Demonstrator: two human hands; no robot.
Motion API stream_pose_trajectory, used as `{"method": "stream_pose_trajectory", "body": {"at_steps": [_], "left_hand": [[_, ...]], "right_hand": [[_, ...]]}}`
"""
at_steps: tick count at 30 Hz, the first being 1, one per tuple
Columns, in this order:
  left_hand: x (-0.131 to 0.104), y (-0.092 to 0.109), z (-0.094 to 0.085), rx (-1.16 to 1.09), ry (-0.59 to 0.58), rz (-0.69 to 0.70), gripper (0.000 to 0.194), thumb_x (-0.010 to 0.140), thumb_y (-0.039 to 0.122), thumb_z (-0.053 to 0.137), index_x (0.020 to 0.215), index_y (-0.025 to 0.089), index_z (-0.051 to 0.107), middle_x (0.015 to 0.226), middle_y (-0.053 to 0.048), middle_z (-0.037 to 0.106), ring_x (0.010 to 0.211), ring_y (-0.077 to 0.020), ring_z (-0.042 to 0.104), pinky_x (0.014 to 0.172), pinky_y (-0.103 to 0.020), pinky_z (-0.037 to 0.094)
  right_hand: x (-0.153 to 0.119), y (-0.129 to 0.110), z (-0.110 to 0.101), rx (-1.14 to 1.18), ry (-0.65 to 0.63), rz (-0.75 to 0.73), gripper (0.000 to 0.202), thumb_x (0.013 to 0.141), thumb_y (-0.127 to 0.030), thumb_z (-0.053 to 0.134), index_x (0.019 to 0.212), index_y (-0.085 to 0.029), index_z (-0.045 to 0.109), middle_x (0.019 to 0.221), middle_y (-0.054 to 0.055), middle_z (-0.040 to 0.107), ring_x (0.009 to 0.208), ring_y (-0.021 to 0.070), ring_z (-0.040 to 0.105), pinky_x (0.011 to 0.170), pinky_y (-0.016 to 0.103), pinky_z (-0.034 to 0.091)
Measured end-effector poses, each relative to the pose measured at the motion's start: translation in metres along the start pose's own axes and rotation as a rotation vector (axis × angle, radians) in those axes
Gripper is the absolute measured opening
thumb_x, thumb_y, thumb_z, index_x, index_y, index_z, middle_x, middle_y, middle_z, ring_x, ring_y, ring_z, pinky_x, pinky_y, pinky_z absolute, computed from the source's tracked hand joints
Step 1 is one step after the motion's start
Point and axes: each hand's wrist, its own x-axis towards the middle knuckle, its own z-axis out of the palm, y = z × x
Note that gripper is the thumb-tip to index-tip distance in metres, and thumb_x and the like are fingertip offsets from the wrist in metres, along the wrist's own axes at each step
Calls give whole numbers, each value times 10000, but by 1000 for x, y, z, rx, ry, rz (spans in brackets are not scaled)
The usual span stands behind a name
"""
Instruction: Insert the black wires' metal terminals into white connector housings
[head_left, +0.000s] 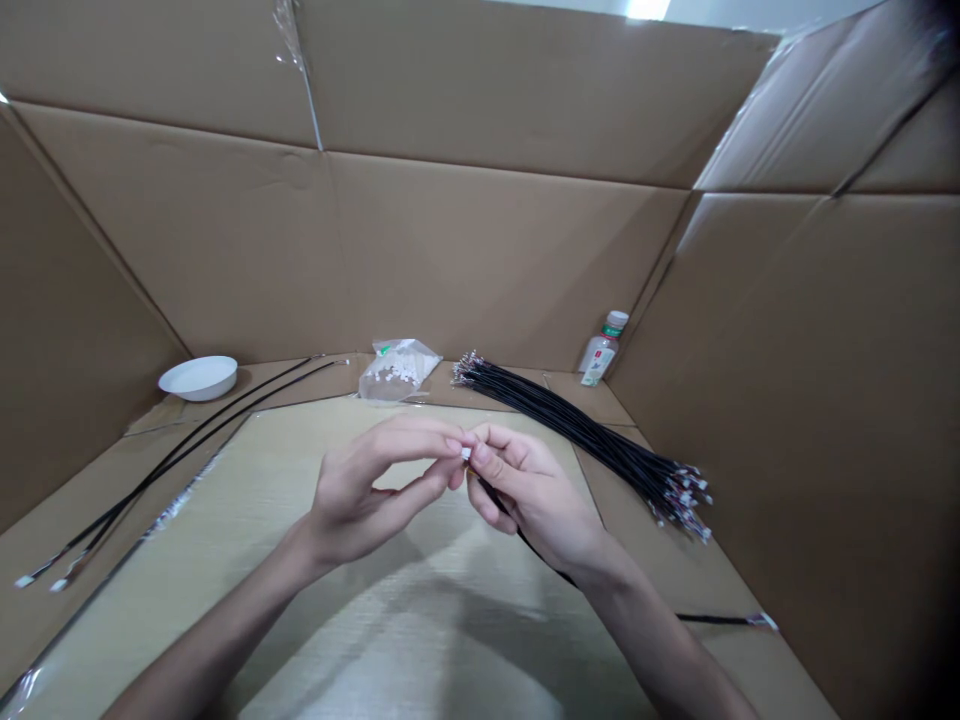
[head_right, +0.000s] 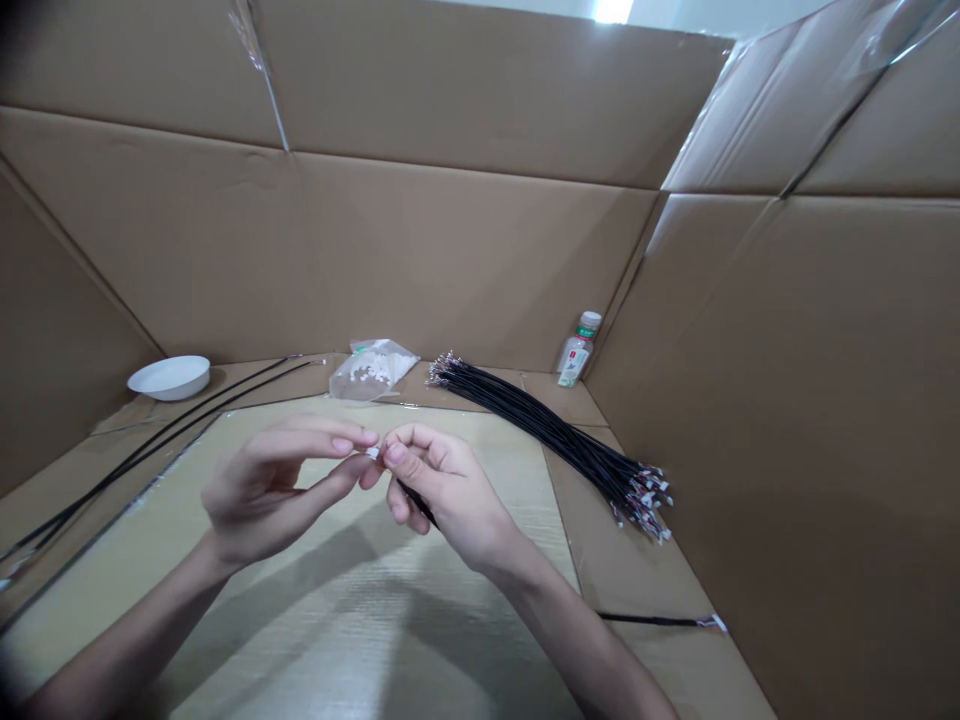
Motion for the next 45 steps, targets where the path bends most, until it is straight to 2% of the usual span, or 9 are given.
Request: {"method": "stream_pose_trajectory", "body": {"at_steps": [6, 10, 13, 20, 25, 29, 36, 41, 45], "left_hand": [[3, 7, 2, -181, 16, -287, 390, 901, 4, 696, 1204, 247, 659, 1109, -46, 719, 971, -140, 710, 874, -271, 626], [10, 11, -5, -187, -100, -465, 249, 953, 93, 677, 1162, 226, 697, 998, -35, 734, 822, -120, 711, 784, -245, 608], [14, 12, -10, -81, -159, -445, 160, 959, 119, 670, 1062, 219, 741, 917, -34, 749, 851, -153, 713, 770, -276, 588], [13, 12, -11, 1, -164, -384, 128, 926, 144, 737, 1026, 222, 754, 989, -44, 766, 911, -174, 728, 802, -296, 596], [12, 10, -7, -229, -150, -558, 91, 972, 178, 697, 1048, 219, 725, 967, -34, 762, 871, -149, 749, 782, -257, 623], [12, 8, -6, -392, -190, -617, 114, 994, 184, 660, 1100, 208, 695, 892, -28, 735, 744, -145, 744, 711, -270, 631], [13, 10, -8, -30, -219, -497, 90, 956, 147, 669, 949, 210, 733, 885, -15, 725, 793, -134, 678, 710, -251, 534], [12, 7, -10, -3, -288, -566, 78, 987, 171, 621, 928, 194, 666, 874, 13, 681, 800, -112, 633, 729, -232, 487], [12, 6, -10, 2, -294, -602, 92, 999, 175, 597, 916, 194, 631, 869, 29, 643, 793, -96, 585, 735, -216, 457]], "right_hand": [[1, 2, 1, 158, -63, 77, 304, 983, -437, 686, 910, -143, 655, 836, -3, 600, 491, 27, 337, 417, 190, 184], [2, 3, 1, 174, -53, 93, 332, 968, -448, 707, 872, -140, 633, 812, -10, 573, 499, 29, 330, 421, 194, 168], [3, 5, 2, 143, -35, 88, 353, 964, -465, 700, 844, -142, 623, 769, -19, 542, 495, 36, 302, 423, 201, 156], [4, 6, 3, 125, 4, 97, 349, 969, -474, 692, 856, -147, 643, 731, -21, 525, 515, 53, 329, 426, 188, 189], [2, 4, -1, 148, 9, 85, 303, 964, -454, 715, 934, -153, 705, 862, 26, 597, 707, 96, 519, 557, 172, 417], [2, 5, -5, 141, -48, 108, 274, 953, -433, 738, 946, -160, 723, 907, 37, 609, 814, 124, 566, 676, 209, 494], [6, 12, -8, 94, -75, 111, 294, 957, -459, 732, 939, -165, 728, 914, 25, 608, 810, 116, 549, 753, 237, 476], [8, 12, -10, -7, -19, 67, 319, 975, -469, 701, 894, -160, 698, 845, 7, 558, 762, 120, 506, 732, 255, 423], [5, 7, -6, -164, 78, -29, 246, 960, -406, 727, 899, -169, 704, 877, 15, 606, 812, 138, 532, 766, 277, 414]]}}
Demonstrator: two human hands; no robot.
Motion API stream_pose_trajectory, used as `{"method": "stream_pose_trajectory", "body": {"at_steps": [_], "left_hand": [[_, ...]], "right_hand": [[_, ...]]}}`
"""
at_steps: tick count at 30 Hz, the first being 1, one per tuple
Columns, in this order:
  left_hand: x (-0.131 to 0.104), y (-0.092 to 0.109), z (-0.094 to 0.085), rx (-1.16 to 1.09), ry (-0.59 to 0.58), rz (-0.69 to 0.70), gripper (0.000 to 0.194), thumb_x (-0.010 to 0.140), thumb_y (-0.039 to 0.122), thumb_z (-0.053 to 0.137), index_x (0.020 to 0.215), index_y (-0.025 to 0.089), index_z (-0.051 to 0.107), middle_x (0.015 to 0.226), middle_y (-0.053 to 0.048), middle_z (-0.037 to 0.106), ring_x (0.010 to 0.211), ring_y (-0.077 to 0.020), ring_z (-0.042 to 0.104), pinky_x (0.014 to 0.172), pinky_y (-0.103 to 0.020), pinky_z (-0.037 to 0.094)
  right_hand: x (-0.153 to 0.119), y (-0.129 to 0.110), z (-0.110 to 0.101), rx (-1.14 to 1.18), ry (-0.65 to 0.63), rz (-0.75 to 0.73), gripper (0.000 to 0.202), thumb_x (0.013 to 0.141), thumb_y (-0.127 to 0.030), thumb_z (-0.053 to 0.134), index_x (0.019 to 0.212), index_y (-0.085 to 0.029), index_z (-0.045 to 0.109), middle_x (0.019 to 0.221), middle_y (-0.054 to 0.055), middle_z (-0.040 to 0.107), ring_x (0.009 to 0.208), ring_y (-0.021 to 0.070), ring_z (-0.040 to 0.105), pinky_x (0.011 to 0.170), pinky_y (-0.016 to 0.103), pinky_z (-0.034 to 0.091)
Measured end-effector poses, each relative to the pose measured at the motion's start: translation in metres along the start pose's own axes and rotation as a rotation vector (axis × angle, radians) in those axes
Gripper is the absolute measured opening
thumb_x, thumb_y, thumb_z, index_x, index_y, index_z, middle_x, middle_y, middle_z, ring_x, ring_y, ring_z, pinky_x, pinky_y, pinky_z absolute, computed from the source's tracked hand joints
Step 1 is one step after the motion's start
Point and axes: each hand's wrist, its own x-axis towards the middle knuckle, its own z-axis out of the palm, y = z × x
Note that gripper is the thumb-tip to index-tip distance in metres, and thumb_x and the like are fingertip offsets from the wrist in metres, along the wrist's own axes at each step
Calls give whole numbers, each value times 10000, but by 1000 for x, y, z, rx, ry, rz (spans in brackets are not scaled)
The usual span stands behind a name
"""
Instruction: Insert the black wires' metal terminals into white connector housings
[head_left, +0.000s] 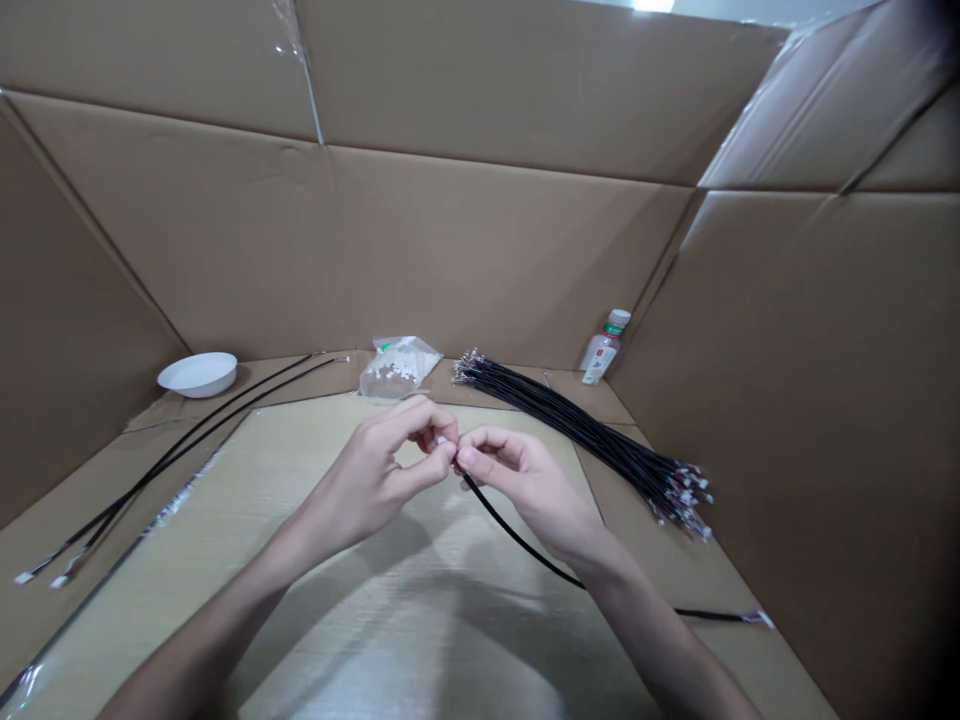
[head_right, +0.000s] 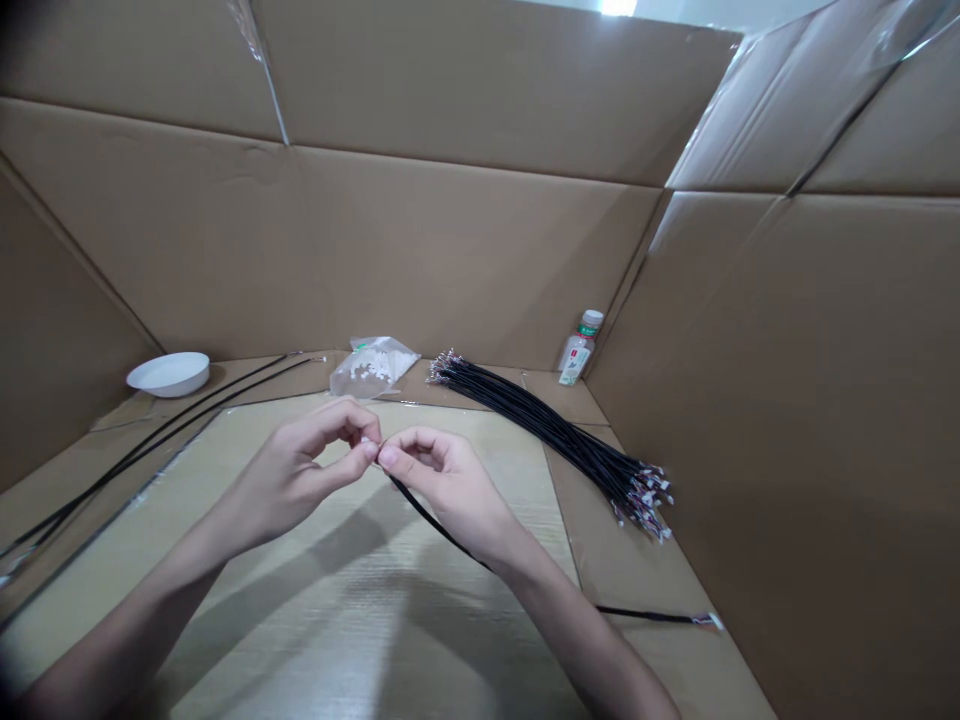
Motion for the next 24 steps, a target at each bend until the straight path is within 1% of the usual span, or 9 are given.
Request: {"method": "stream_pose_trajectory", "body": {"at_steps": [3, 6, 7, 9, 11, 15, 19, 24], "left_hand": [[1, 0, 0, -74, 4, -23, 88, 1002, 183, 606, 925, 200, 646, 893, 31, 651, 816, -87, 592, 755, -201, 462], [4, -2, 2, -284, 23, -85, 43, 988, 236, 674, 1024, 219, 691, 948, 25, 702, 873, -89, 647, 792, -191, 496], [5, -4, 2, -372, 37, -121, 103, 965, 248, 716, 1062, 223, 692, 952, 25, 720, 876, -88, 667, 792, -185, 506], [8, -8, 4, -537, 63, -199, 229, 904, 246, 800, 1094, 218, 677, 920, 31, 750, 841, -79, 697, 769, -165, 517], [10, -13, 7, -672, 60, -256, 310, 860, 234, 850, 1102, 210, 657, 868, 38, 771, 792, -68, 712, 760, -150, 520], [10, -23, 13, -852, 24, -289, 367, 842, 237, 874, 1122, 201, 640, 847, 33, 800, 780, -60, 726, 793, -144, 529], [9, -25, 18, -928, 21, -305, 376, 833, 234, 883, 1111, 194, 632, 842, 27, 812, 758, -58, 729, 772, -140, 532], [10, -24, 20, -933, 25, -309, 366, 807, 227, 902, 1064, 183, 645, 813, 26, 813, 732, -60, 729, 767, -139, 539]], "right_hand": [[-3, -3, 5, -107, 98, -106, 185, 974, -366, 705, 934, -187, 727, 937, 34, 659, 897, 171, 578, 829, 308, 436], [-5, -5, 7, -149, 174, -172, 177, 984, -338, 686, 884, -198, 729, 958, 43, 674, 951, 192, 596, 873, 329, 441], [-6, -6, 7, -127, 181, -174, 179, 978, -327, 691, 856, -200, 726, 952, 43, 674, 960, 195, 598, 887, 333, 441], [-6, -8, 5, -41, 158, -141, 167, 954, -300, 714, 819, -203, 729, 937, 41, 677, 974, 199, 602, 922, 342, 438], [-6, -9, 3, 56, 111, -96, 138, 925, -265, 735, 801, -206, 744, 931, 38, 678, 994, 199, 600, 964, 346, 428], [-5, -12, 1, 147, 57, -35, 128, 888, -214, 749, 761, -208, 746, 893, 19, 659, 979, 179, 580, 991, 328, 401], [-5, -13, -1, 159, 26, -12, 135, 872, -226, 762, 744, -192, 735, 924, 25, 668, 986, 177, 576, 987, 322, 385], [-5, -14, -3, 146, -2, 34, 186, 873, -221, 754, 697, -191, 701, 820, -8, 610, 847, 143, 525, 866, 289, 377]]}}
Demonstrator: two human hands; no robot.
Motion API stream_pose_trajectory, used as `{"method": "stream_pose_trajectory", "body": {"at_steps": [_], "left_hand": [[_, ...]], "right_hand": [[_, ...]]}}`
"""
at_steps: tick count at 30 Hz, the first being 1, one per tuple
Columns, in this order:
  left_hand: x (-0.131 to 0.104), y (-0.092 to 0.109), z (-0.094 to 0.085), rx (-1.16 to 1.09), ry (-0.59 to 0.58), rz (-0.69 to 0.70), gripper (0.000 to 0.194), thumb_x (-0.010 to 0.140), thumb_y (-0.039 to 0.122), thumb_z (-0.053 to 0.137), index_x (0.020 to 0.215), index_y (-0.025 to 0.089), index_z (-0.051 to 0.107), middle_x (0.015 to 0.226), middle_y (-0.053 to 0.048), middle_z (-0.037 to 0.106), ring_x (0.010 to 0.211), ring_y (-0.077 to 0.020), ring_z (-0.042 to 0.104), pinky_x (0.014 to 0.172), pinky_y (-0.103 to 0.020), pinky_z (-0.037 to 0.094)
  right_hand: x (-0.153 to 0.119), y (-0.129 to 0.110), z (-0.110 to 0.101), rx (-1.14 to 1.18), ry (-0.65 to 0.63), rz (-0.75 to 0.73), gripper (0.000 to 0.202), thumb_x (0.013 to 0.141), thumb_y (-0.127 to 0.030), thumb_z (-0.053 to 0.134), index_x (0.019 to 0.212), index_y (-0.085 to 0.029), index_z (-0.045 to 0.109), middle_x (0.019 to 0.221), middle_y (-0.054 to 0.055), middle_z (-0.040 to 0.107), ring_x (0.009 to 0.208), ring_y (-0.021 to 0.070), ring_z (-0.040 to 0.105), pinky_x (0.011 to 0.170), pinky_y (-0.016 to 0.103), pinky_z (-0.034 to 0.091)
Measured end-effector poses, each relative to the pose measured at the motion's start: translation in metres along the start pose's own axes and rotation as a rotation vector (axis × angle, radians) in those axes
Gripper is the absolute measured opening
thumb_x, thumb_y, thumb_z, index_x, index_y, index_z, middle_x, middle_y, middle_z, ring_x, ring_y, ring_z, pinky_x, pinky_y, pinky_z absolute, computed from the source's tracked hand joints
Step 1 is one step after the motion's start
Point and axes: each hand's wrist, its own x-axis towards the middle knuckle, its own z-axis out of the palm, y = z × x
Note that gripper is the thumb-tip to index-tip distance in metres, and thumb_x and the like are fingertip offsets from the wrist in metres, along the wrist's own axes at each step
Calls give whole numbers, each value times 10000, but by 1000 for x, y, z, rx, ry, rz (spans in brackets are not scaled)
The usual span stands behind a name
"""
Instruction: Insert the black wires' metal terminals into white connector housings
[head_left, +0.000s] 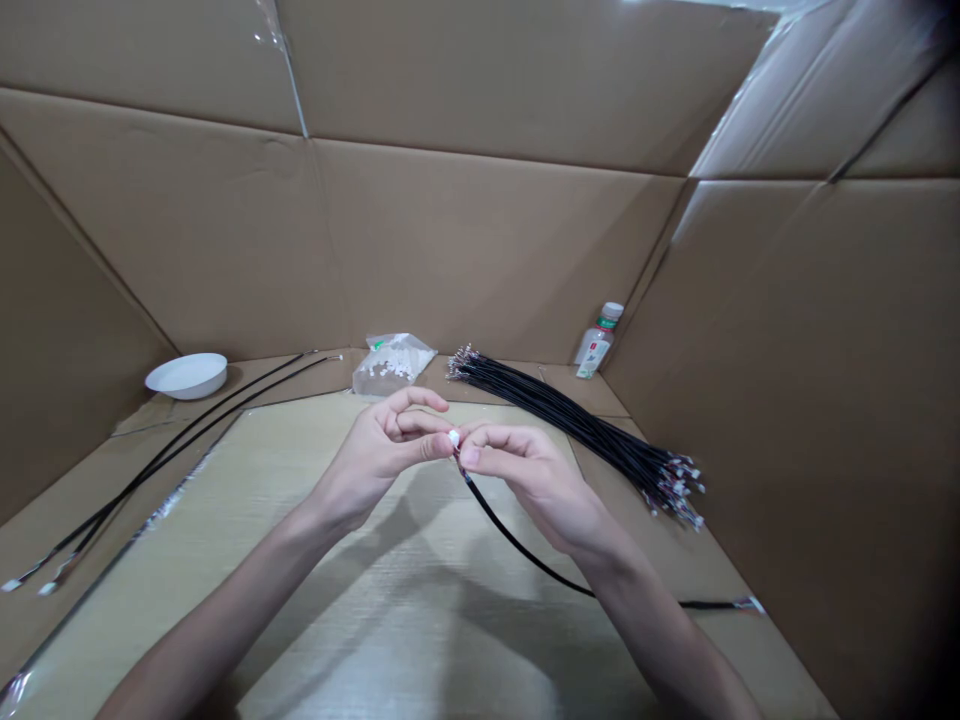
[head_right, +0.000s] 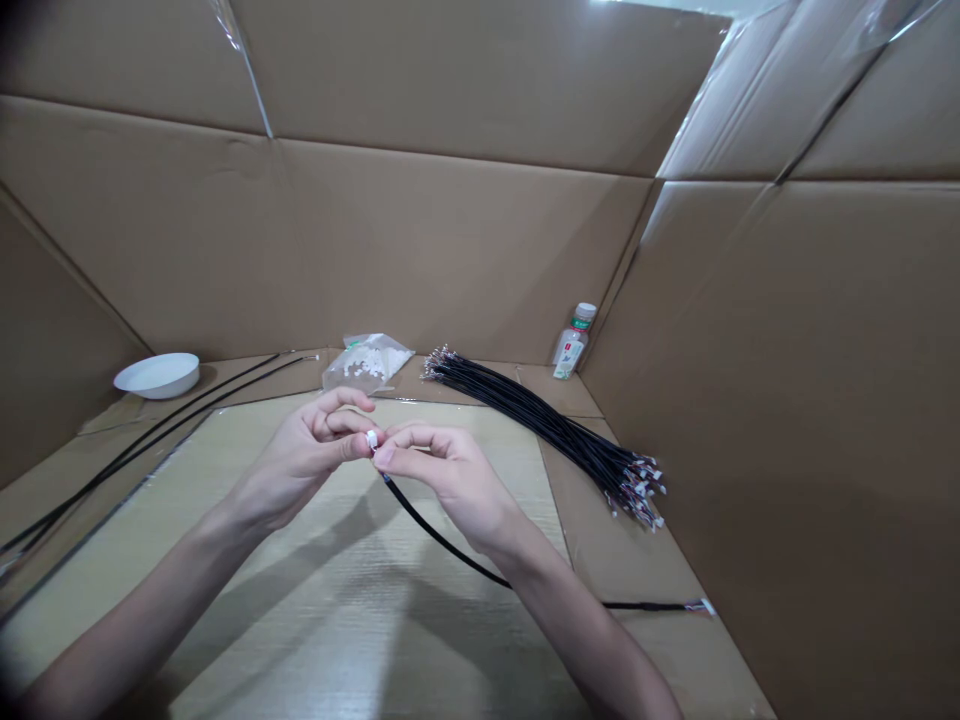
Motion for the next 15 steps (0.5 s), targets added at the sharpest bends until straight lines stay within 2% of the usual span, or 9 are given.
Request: {"method": "stream_pose_trajectory", "body": {"at_steps": [15], "left_hand": [[-1, 3, 2, 8, 2, 15, 343, 803, 192, 896, 1037, 185, 645, 806, 32, 809, 711, -57, 725, 731, -125, 541]], "right_hand": [[1, 2, -2, -23, -19, 8, 167, 882, -254, 745, 733, -194, 700, 863, -1, 618, 897, 154, 524, 901, 291, 356]]}}
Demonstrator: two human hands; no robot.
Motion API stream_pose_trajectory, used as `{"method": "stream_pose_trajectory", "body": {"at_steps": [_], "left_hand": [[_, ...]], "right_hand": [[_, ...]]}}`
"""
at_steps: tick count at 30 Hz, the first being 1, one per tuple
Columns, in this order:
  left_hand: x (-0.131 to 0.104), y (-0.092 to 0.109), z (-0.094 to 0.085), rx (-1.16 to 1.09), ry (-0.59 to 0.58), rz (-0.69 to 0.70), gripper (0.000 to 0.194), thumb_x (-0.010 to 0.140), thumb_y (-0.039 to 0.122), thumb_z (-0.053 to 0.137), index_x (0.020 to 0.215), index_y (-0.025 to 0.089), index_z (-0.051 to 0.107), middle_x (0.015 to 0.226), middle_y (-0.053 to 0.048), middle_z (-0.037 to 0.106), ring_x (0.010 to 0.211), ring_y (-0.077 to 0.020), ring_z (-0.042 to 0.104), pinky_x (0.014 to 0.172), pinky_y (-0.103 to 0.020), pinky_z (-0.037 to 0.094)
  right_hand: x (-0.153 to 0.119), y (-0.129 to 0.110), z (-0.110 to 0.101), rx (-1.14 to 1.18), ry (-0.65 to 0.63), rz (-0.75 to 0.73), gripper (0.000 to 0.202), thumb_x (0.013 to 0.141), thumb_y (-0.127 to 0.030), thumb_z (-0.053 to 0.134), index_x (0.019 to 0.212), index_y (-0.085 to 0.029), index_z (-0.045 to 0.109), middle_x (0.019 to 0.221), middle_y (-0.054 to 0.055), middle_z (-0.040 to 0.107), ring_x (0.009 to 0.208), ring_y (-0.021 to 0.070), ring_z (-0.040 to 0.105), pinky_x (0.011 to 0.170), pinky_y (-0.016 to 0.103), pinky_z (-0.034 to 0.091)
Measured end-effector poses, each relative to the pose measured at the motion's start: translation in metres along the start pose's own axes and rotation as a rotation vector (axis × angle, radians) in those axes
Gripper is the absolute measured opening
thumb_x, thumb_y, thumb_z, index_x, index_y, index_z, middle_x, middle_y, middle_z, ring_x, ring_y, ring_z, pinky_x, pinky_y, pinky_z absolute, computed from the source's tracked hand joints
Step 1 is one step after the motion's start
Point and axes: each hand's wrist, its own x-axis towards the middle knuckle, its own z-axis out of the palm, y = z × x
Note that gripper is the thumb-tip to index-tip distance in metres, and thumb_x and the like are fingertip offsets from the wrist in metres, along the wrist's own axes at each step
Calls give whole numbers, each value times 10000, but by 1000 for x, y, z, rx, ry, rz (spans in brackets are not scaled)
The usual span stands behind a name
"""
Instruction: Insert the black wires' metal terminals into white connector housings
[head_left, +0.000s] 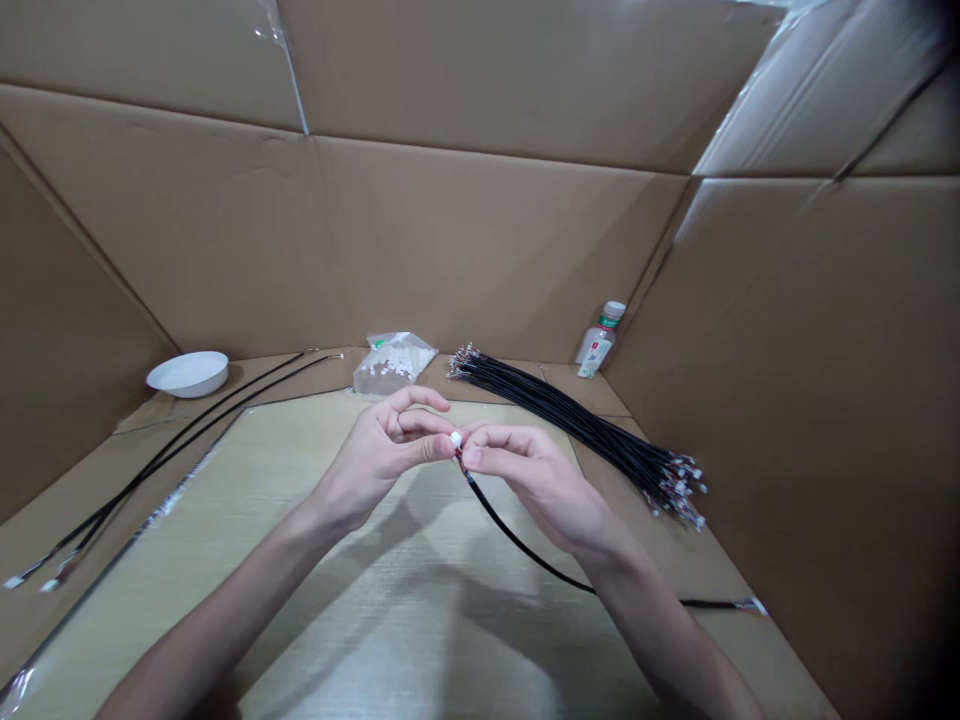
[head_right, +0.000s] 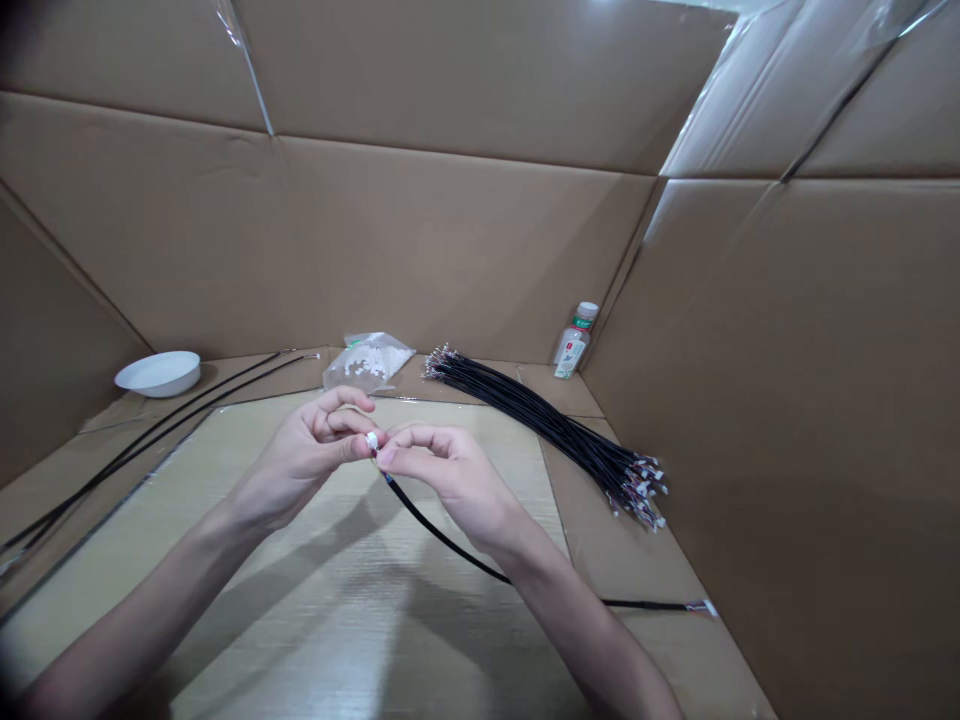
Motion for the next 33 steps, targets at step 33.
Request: {"method": "stream_pose_trajectory", "body": {"at_steps": [33], "left_hand": [[-4, 14, 4, 327, 39, 158, 255, 745, 116, 893, 882, 179, 688, 785, 2, 781, 728, -131, 748, 681, -198, 585]], "right_hand": [[-2, -2, 1, -73, -40, -23, 254, 919, -389, 752, 783, -192, 666, 811, 0, 578, 797, 160, 502, 839, 313, 402]]}}
